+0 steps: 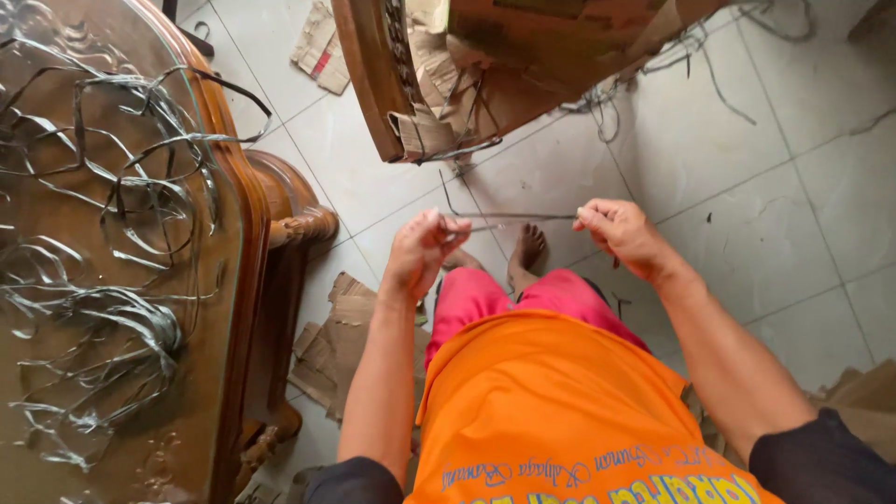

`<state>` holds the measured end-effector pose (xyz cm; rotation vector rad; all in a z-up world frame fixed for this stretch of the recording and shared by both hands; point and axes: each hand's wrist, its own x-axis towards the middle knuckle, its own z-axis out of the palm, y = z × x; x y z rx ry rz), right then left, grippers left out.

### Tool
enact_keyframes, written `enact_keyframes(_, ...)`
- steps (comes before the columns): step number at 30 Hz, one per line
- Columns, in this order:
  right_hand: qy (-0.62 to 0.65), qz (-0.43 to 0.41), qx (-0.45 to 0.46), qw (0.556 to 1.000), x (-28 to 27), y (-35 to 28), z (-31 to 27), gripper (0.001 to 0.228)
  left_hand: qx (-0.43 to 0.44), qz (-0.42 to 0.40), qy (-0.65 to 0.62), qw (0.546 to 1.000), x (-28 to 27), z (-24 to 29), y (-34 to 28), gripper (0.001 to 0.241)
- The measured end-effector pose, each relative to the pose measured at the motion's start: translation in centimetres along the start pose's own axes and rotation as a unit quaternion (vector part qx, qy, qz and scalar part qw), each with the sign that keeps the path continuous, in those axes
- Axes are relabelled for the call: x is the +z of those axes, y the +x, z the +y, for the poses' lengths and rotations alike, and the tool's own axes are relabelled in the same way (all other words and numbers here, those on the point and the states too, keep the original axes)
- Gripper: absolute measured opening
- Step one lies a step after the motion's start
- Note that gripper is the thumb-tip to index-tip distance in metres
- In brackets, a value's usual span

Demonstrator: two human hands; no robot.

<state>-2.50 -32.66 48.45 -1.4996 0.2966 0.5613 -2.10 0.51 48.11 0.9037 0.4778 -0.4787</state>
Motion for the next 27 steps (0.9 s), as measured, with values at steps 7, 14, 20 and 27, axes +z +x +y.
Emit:
enact_keyframes(7, 0.204, -0.115, 0.11, 0.966, -1.1, 2.7, 1.4, 0.022, 0.049, 0.107, -0.027, 0.993, -0.7, 0.7, 3.8, 0.022)
enact_keyframes(14, 0.194, -0.108, 0.084, 0.971, 1.5, 4.1, 0.2, 0.024, 0.134, 0.147, 0.083, 0.976, -1.3, 4.1, 4.0, 0.023)
enact_keyframes(20, 0.271, -0.087, 0.079, 0.956, 0.6, 5.8, 2.2, 0.022, 0.036, 0.068, -0.086, 0.993, -2.3, 5.7, 3.1, 0.021)
enact_keyframes(27, 0.161, -0.098, 0.072, 0.979, 2.0, 4.4, 0.2, 0.023, 0.08, 0.096, -0.02, 0.992, -2.5, 7.3, 3.5, 0.025)
